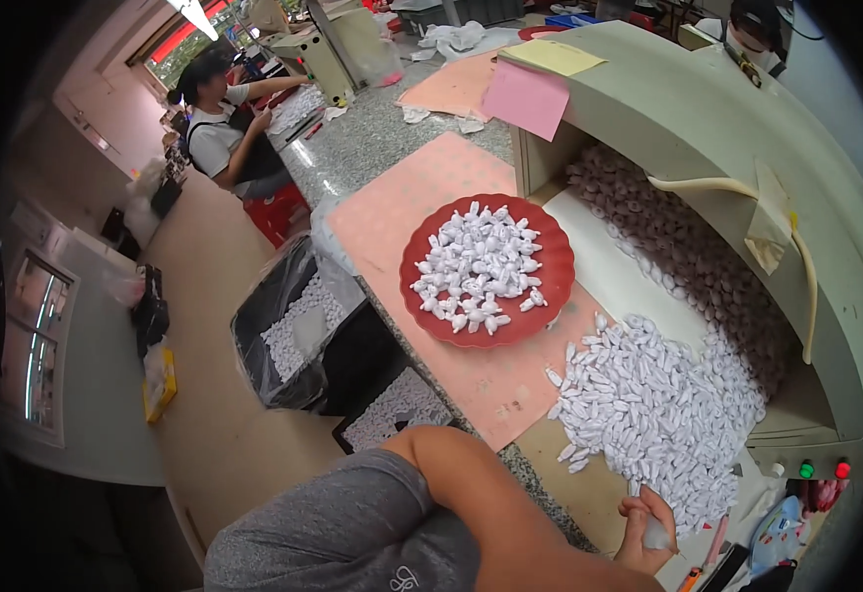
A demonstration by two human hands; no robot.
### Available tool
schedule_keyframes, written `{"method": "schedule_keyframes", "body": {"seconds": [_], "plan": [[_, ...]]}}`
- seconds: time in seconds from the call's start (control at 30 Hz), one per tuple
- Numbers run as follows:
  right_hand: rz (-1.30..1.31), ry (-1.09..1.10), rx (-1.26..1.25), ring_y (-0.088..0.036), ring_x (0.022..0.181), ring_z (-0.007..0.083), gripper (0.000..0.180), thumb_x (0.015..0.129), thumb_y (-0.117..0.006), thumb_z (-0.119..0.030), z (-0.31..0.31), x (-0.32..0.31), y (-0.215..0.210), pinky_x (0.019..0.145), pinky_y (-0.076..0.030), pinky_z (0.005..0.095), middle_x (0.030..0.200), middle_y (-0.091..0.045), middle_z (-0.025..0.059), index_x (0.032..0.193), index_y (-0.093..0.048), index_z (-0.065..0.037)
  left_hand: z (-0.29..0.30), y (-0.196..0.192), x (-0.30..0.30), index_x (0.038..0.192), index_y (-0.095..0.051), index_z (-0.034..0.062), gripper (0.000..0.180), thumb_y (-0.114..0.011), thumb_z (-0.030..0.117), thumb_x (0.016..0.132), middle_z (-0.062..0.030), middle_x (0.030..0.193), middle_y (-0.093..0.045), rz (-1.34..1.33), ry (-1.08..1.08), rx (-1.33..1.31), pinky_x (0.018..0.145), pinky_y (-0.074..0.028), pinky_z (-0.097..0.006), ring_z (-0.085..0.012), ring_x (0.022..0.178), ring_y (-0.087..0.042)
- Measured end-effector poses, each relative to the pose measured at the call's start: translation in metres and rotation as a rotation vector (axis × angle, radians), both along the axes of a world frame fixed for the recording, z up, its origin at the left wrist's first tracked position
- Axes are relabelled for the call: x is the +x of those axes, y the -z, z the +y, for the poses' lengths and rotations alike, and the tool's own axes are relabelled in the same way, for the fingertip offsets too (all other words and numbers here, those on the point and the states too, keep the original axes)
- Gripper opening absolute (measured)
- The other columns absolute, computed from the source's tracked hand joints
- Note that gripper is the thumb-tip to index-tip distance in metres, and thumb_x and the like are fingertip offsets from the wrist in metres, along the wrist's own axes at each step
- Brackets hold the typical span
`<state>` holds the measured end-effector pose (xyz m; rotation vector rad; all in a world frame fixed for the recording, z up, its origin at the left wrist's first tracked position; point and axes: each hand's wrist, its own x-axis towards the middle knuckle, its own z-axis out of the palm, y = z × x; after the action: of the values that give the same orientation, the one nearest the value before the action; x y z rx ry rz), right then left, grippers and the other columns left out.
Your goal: Applying glue to small plastic parts and assembling them on a production line workbench.
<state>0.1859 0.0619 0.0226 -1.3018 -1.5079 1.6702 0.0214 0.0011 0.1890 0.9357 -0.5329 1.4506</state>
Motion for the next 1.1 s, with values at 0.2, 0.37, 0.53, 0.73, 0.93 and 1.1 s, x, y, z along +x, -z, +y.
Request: {"method": "schedule_keyframes", "body": {"seconds": [0.2,0.37,0.53,0.73,0.93,1.1], "plan": [[-0.007,-0.096,0.285,-0.056,0.075,0.0132,0.031,0.090,-0.052,-0.019,0.008,0.025,0.022,0.075,-0.045,0.0281,0.083,-0.060,0.0091,0.112,-0.048,0.004,0.012,0.018,0.032,0.118,-0.040,-0.0082,0.030,-0.045,0.003,0.091,-0.0178,0.114,-0.050,-0.025,0.003,0.172,0.079,-0.045,-0.026,-0.0196,0.099,-0.054],[0.031,0.003,0.300,-0.056,0.074,0.0138,0.029,0.089,-0.054,-0.016,0.001,0.031,0.018,0.073,-0.045,0.0281,0.081,-0.060,0.0088,0.109,-0.050,0.004,0.020,0.007,0.040,0.123,-0.037,-0.0053,0.035,-0.046,0.008,0.092,-0.0155,0.119,-0.047,-0.024,0.133,0.170,0.080,-0.044,-0.029,-0.0194,0.102,-0.052],[0.058,0.178,0.212,-0.058,0.074,0.0147,0.023,0.083,-0.057,-0.006,-0.005,0.021,-0.014,0.072,-0.046,0.0276,0.079,-0.062,0.0101,0.102,-0.055,0.005,0.039,0.041,0.045,0.118,-0.041,-0.0009,0.034,-0.050,0.015,0.090,-0.0133,0.111,-0.048,0.265,-0.006,0.368,0.080,-0.042,-0.034,-0.0244,0.098,-0.051],[0.070,0.367,0.278,-0.059,0.072,0.0140,0.016,0.080,-0.060,-0.001,0.005,0.048,-0.010,0.070,-0.047,0.0255,0.077,-0.063,0.0096,0.095,-0.059,0.005,0.142,0.119,-0.051,0.113,-0.056,0.0084,0.030,-0.056,0.016,0.085,-0.0120,0.105,-0.059,1.417,-0.874,0.401,0.090,-0.042,-0.039,-0.0278,0.101,-0.054],[-0.008,0.427,0.321,-0.058,0.069,0.0144,0.015,0.081,-0.057,-0.003,0.004,0.064,-0.009,0.068,-0.047,0.0268,0.075,-0.061,0.0102,0.093,-0.057,0.006,0.288,0.151,-0.162,0.110,-0.055,0.0089,0.045,-0.057,0.041,0.079,-0.0121,0.107,-0.057,2.048,-1.553,0.000,0.087,-0.042,-0.037,-0.0290,0.102,-0.053],[-0.068,0.431,0.331,-0.057,0.068,0.0137,0.013,0.080,-0.056,-0.001,0.004,0.070,-0.003,0.067,-0.046,0.0261,0.074,-0.061,0.0097,0.091,-0.059,0.005,0.323,0.218,-0.257,0.112,-0.054,0.0101,0.046,-0.055,0.040,0.078,-0.0128,0.109,-0.056,1.745,-1.788,-0.030,0.090,-0.040,-0.039,-0.0293,0.105,-0.051]]}}
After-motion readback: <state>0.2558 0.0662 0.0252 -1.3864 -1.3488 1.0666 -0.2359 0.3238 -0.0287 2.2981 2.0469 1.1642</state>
